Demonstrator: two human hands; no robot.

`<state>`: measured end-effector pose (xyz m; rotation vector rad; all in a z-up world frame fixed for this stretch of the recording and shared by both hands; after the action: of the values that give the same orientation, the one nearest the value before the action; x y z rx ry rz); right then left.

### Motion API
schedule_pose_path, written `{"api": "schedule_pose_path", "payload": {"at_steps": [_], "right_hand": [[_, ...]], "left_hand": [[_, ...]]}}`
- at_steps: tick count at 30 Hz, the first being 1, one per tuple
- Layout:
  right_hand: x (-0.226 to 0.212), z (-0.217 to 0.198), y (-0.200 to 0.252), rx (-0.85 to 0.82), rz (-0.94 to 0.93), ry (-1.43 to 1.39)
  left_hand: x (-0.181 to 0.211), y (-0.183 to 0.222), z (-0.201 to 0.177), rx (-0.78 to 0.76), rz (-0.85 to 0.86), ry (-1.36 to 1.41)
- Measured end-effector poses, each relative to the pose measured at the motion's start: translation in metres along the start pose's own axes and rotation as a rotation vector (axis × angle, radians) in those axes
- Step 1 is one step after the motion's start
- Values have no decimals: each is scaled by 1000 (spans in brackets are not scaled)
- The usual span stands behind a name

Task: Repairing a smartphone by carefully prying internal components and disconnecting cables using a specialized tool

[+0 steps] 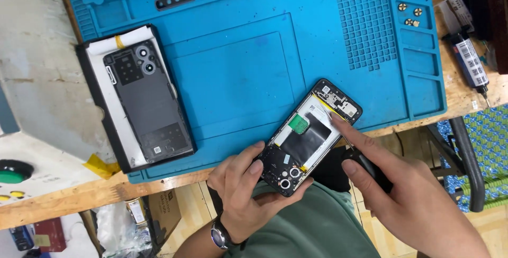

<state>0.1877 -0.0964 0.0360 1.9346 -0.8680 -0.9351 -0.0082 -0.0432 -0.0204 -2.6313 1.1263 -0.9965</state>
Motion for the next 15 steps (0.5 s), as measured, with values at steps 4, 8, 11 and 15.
{"api": "schedule_pose_path", "payload": {"at_steps": [4,8,11,15], "right_hand": [[0,5,0,36,-124,-18],[-2,6,1,14,-59,-43],[-2,8,2,18,-83,-39],[-4,8,3,23,-96,-73]], "left_hand": [[-5,2,3,34,21,9],[-6,4,4,27,21,19],[-6,5,4,10,28,26],[-6,5,4,23,28,13]]}}
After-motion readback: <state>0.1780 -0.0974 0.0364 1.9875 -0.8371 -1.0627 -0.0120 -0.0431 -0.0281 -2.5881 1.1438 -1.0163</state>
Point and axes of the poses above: each hand's wrist, its own y-axis away from the middle knuckle, its own z-axis out of the palm, x = y × z, the point moved 4 cm from there along -y, towards the middle knuckle, and after that the axes turned 11 degrees about -x, right-handed, at the moved point
